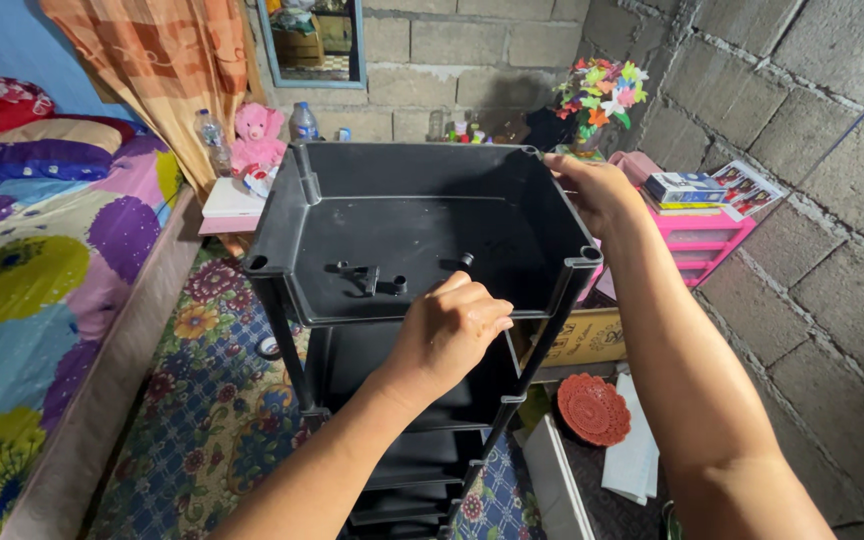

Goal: The person assembles a black plastic shelving unit by hand. They attach small plastic clips to the corners of the trays, insert vertical support poles, and stack the trays to form the structure.

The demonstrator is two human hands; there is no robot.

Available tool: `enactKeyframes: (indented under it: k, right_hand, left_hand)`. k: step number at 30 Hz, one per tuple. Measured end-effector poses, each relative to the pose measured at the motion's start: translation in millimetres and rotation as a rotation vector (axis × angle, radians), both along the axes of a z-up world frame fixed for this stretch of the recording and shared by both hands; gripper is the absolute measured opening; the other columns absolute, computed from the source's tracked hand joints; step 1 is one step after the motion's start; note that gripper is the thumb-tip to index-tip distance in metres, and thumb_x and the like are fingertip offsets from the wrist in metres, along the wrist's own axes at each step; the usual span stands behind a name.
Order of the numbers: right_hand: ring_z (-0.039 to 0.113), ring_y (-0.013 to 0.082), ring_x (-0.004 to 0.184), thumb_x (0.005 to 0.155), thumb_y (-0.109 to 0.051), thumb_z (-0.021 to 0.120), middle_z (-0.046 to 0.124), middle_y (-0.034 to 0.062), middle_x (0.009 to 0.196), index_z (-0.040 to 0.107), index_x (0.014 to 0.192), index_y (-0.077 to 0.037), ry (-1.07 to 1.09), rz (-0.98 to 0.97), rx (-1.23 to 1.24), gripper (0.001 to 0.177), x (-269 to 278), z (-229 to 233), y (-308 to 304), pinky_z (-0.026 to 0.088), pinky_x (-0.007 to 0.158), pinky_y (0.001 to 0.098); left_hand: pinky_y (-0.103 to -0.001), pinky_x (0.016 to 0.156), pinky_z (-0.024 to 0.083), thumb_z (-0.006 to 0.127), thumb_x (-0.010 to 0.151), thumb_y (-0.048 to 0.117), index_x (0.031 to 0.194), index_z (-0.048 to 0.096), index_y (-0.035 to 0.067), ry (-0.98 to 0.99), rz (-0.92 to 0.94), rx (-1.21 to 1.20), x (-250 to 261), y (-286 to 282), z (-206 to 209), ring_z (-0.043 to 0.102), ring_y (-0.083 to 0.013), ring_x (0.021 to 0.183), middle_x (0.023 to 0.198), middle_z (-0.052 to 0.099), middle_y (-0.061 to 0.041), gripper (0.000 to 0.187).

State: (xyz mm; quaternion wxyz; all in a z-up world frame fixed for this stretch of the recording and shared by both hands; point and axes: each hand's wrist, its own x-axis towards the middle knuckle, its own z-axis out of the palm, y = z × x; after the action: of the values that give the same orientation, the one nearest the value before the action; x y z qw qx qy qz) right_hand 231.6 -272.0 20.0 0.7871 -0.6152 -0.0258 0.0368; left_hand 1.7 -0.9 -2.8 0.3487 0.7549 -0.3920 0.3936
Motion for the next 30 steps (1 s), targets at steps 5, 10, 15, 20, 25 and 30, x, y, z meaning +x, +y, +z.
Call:
enactKeyframes:
  k: [5, 10, 15, 20, 25, 30]
  right_hand:
    - [0.065, 0.0132, 0.061, 0.088, -0.016, 0.078, 0.071, 0.0065, 0.084, 0.074, 0.098, 0.001, -0.089, -0.183, -0.222, 0.020, -17.5, 9.7, 10.6, 0.053, 0.051, 0.0272]
    - [0.068, 0.0110, 0.065, 0.087, -0.010, 0.081, 0.072, 0.0073, 0.085, 0.072, 0.098, 0.004, -0.264, -0.127, -0.199, 0.020, -26.9, 11.2, 11.2, 0.055, 0.056, 0.0233]
    - [0.063, 0.0113, 0.062, 0.092, -0.013, 0.075, 0.071, 0.0051, 0.082, 0.074, 0.098, -0.002, -0.193, -0.161, -0.175, 0.013, -22.2, 9.2, 9.7, 0.050, 0.053, 0.0245]
    - [0.073, 0.0129, 0.085, 0.090, -0.009, 0.076, 0.077, 0.0102, 0.098, 0.078, 0.106, 0.002, -0.565, -0.162, -0.497, 0.020, -35.2, 28.8, 21.1, 0.060, 0.080, 0.0254]
    - [0.076, 0.0109, 0.090, 0.091, -0.014, 0.073, 0.079, 0.0080, 0.099, 0.079, 0.108, -0.005, -0.526, -0.101, -0.733, 0.021, -78.0, 79.1, 46.2, 0.060, 0.084, 0.0247]
    - [0.074, 0.0128, 0.090, 0.079, -0.023, 0.078, 0.082, 0.0029, 0.096, 0.082, 0.105, -0.014, -0.417, 0.209, -1.249, 0.027, -116.4, 107.7, 75.3, 0.055, 0.077, 0.0337]
  left_hand:
    - [-0.033, 0.068, 0.058, 0.082, 0.077, 0.005, 0.086, 0.076, 0.006, 0.026, 0.024, 0.014, 1.2, -1.2, -0.1, 0.068, -0.0242, 0.077, 0.079, 0.071, -0.006, 0.011]
    - [-0.033, 0.070, 0.058, 0.082, 0.077, 0.007, 0.085, 0.076, 0.007, 0.036, 0.037, 0.041, 1.7, -1.2, -2.0, 0.068, -0.0234, 0.078, 0.078, 0.070, -0.005, 0.010]
    - [-0.034, 0.072, 0.058, 0.082, 0.078, 0.007, 0.084, 0.076, 0.008, 0.040, 0.038, 0.044, 1.1, -0.1, -2.2, 0.067, -0.0234, 0.080, 0.077, 0.070, -0.005, 0.009]
    - [-0.034, 0.073, 0.058, 0.082, 0.078, 0.008, 0.087, 0.076, 0.008, 0.028, 0.020, 0.033, 2.6, 0.7, -4.4, 0.066, -0.0226, 0.080, 0.079, 0.070, -0.004, 0.011]
    - [-0.035, 0.073, 0.056, 0.082, 0.076, 0.008, 0.085, 0.076, 0.007, 0.012, 0.012, 0.040, 5.9, 0.0, -7.1, 0.065, -0.0247, 0.079, 0.078, 0.070, -0.005, 0.011]
    - [-0.039, 0.082, 0.057, 0.081, 0.077, 0.004, 0.079, 0.072, 0.004, 0.010, 0.039, 0.132, -0.5, 3.0, 2.3, 0.065, -0.0289, 0.086, 0.080, 0.069, -0.010, 0.009]
